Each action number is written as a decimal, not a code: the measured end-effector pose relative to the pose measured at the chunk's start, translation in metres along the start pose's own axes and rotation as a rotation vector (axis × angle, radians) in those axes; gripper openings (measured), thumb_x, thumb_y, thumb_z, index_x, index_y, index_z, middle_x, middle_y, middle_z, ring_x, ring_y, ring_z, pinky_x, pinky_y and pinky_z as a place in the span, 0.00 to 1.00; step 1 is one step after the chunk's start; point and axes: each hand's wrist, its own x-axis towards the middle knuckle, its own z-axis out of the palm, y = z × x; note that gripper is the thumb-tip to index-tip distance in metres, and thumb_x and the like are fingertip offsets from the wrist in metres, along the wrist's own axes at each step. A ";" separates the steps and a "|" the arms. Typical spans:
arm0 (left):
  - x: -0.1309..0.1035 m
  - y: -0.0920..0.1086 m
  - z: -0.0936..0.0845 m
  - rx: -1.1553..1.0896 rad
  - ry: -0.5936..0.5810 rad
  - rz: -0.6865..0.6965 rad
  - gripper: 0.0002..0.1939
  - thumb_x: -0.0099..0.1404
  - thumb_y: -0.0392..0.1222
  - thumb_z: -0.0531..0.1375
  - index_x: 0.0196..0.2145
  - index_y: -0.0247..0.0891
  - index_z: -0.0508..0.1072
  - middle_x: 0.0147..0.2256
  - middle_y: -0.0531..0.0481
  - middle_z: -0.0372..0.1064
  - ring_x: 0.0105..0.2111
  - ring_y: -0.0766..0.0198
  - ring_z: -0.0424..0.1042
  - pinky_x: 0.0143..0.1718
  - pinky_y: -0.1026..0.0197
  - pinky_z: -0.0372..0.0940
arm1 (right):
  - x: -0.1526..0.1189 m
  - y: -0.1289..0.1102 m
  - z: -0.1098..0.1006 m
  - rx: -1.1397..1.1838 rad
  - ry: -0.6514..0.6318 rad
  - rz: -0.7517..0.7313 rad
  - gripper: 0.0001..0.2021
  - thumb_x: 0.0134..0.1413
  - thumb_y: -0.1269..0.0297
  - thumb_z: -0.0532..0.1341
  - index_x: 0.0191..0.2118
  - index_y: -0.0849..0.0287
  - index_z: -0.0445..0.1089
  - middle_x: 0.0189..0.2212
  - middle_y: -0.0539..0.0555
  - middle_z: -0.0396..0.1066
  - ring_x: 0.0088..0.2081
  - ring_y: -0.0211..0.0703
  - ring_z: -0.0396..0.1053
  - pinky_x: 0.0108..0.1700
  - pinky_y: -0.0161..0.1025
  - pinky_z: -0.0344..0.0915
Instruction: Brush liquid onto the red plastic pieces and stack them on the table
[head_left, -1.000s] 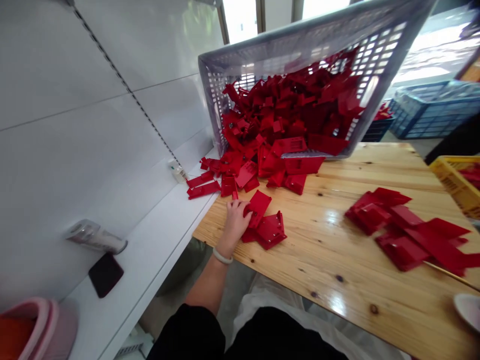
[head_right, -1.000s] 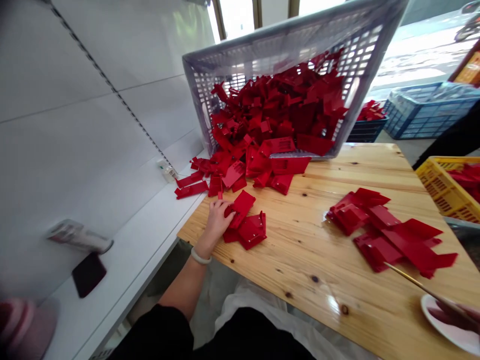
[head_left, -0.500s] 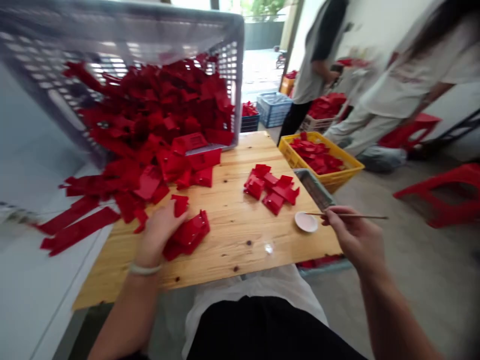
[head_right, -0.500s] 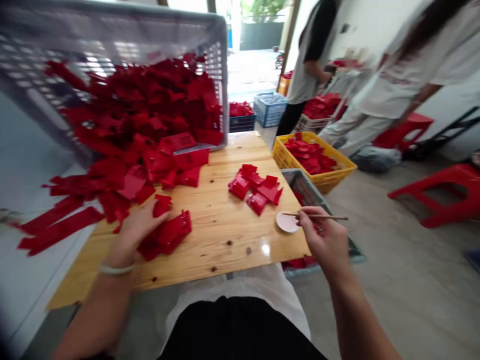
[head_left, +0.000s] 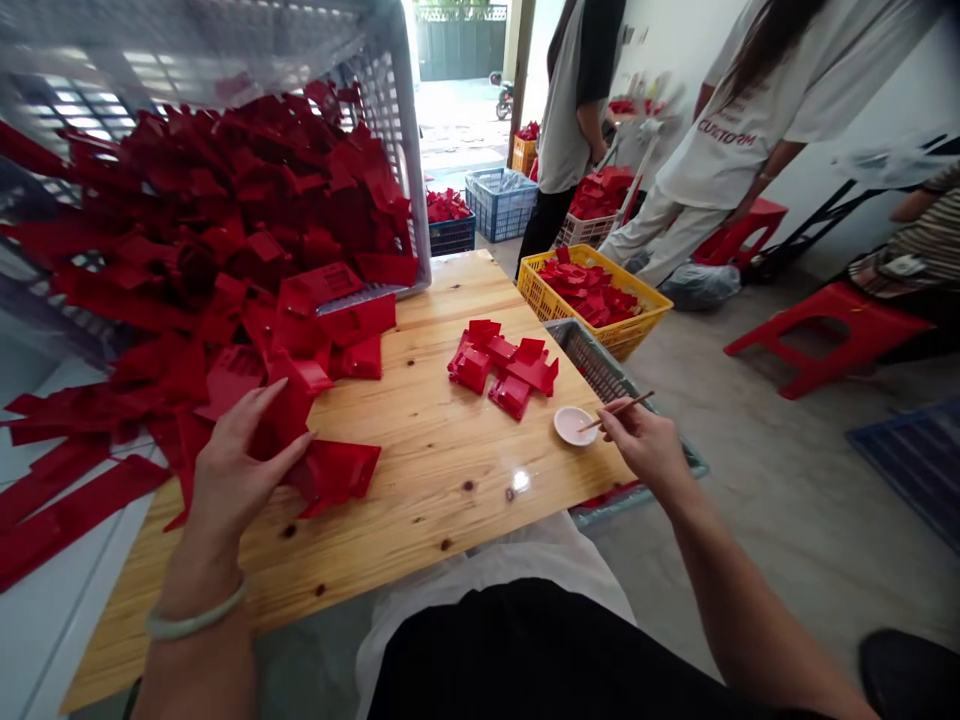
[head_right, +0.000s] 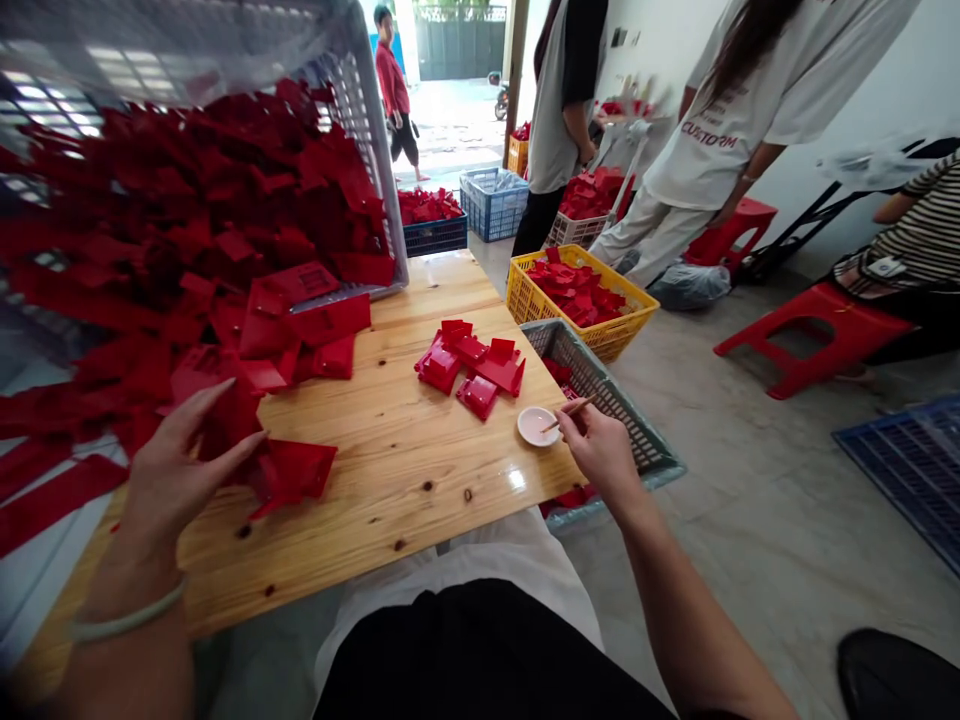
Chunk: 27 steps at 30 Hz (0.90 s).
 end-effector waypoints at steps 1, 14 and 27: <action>0.000 -0.001 0.000 -0.003 0.016 0.033 0.35 0.68 0.57 0.65 0.70 0.49 0.68 0.71 0.47 0.63 0.69 0.39 0.63 0.72 0.38 0.57 | 0.001 0.001 0.000 0.006 0.001 0.005 0.23 0.61 0.37 0.63 0.37 0.54 0.74 0.30 0.58 0.80 0.28 0.51 0.79 0.32 0.43 0.76; 0.007 0.051 -0.038 -0.619 0.443 -0.394 0.24 0.71 0.62 0.62 0.62 0.62 0.73 0.66 0.67 0.70 0.70 0.46 0.64 0.72 0.39 0.61 | -0.002 -0.013 -0.010 0.033 -0.012 0.024 0.20 0.61 0.41 0.64 0.37 0.54 0.73 0.28 0.56 0.80 0.27 0.50 0.79 0.31 0.42 0.75; -0.024 0.112 0.038 -1.356 -0.031 -0.915 0.32 0.77 0.61 0.52 0.58 0.30 0.75 0.42 0.35 0.84 0.40 0.46 0.85 0.42 0.45 0.82 | 0.003 -0.029 -0.024 0.065 -0.030 0.040 0.25 0.56 0.34 0.66 0.33 0.55 0.75 0.24 0.54 0.77 0.23 0.46 0.75 0.28 0.40 0.73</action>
